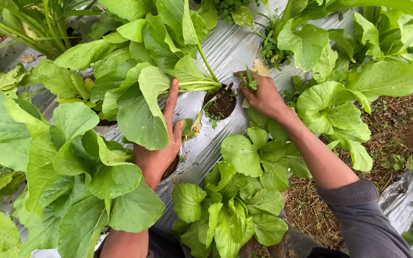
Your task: Harvesting leafy green vegetables by hand and with a small knife from a field with plastic mulch.
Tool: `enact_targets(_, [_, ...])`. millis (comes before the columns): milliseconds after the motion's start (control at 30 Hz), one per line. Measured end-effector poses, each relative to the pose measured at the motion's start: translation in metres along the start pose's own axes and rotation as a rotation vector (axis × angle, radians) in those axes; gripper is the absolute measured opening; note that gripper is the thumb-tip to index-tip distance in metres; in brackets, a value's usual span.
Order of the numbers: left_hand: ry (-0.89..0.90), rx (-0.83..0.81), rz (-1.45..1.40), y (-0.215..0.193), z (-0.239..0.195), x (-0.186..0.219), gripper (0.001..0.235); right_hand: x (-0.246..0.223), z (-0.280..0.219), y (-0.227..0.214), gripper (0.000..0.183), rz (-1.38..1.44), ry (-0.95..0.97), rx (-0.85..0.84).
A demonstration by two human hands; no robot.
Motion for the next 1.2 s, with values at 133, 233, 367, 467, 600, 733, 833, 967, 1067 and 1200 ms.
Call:
enact_targets(133, [-0.016, -0.010, -0.001, -0.002, 0.000, 0.002, 0.094, -0.028, -0.005, -0.005, 0.026, -0.142, -0.021, -0.112])
enact_targets(233, [-0.009, -0.008, 0.082, 0.000, 0.000, 0.003, 0.097, -0.015, -0.010, 0.002, 0.026, -0.429, -0.091, -0.159])
enact_targets(367, [-0.015, -0.004, 0.051, -0.007, -0.001, 0.004, 0.097, 0.001, -0.006, 0.016, 0.037, -0.640, -0.060, -0.090])
enact_targets(467, [-0.022, -0.008, 0.031, 0.000, -0.001, 0.002, 0.096, -0.002, 0.000, 0.017, 0.033, -0.609, -0.067, -0.118])
enact_targets(600, [-0.020, -0.033, 0.043, 0.011, -0.003, 0.000, 0.096, -0.004, -0.006, 0.016, 0.015, -0.363, -0.055, -0.204])
enact_targets(733, [-0.023, -0.036, 0.051, 0.013, -0.003, -0.001, 0.097, 0.000, 0.000, 0.015, 0.013, -0.121, -0.088, -0.077])
enact_targets(833, [-0.028, -0.037, 0.058, 0.013, -0.003, -0.001, 0.097, -0.019, -0.002, -0.002, 0.021, -0.181, -0.117, -0.048])
enact_targets(967, [-0.019, -0.034, 0.053, 0.010, -0.001, 0.001, 0.096, -0.039, -0.009, -0.001, 0.018, -0.561, -0.029, -0.201])
enact_targets(1067, [-0.020, -0.032, 0.043, 0.007, 0.000, 0.002, 0.096, -0.005, -0.002, 0.021, 0.016, -0.680, -0.086, -0.126])
enact_targets(1200, [-0.023, -0.034, 0.056, 0.018, -0.003, -0.002, 0.096, 0.025, 0.009, 0.032, 0.017, -0.476, -0.135, -0.013])
Point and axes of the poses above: each hand's wrist, its own z-axis towards the middle knuckle, its own y-axis out of the palm, x = y × z, the point moved 1 cm from there along z, towards the middle knuckle, and after that the axes turned 2 degrees about -x, right-handed, at the moved point
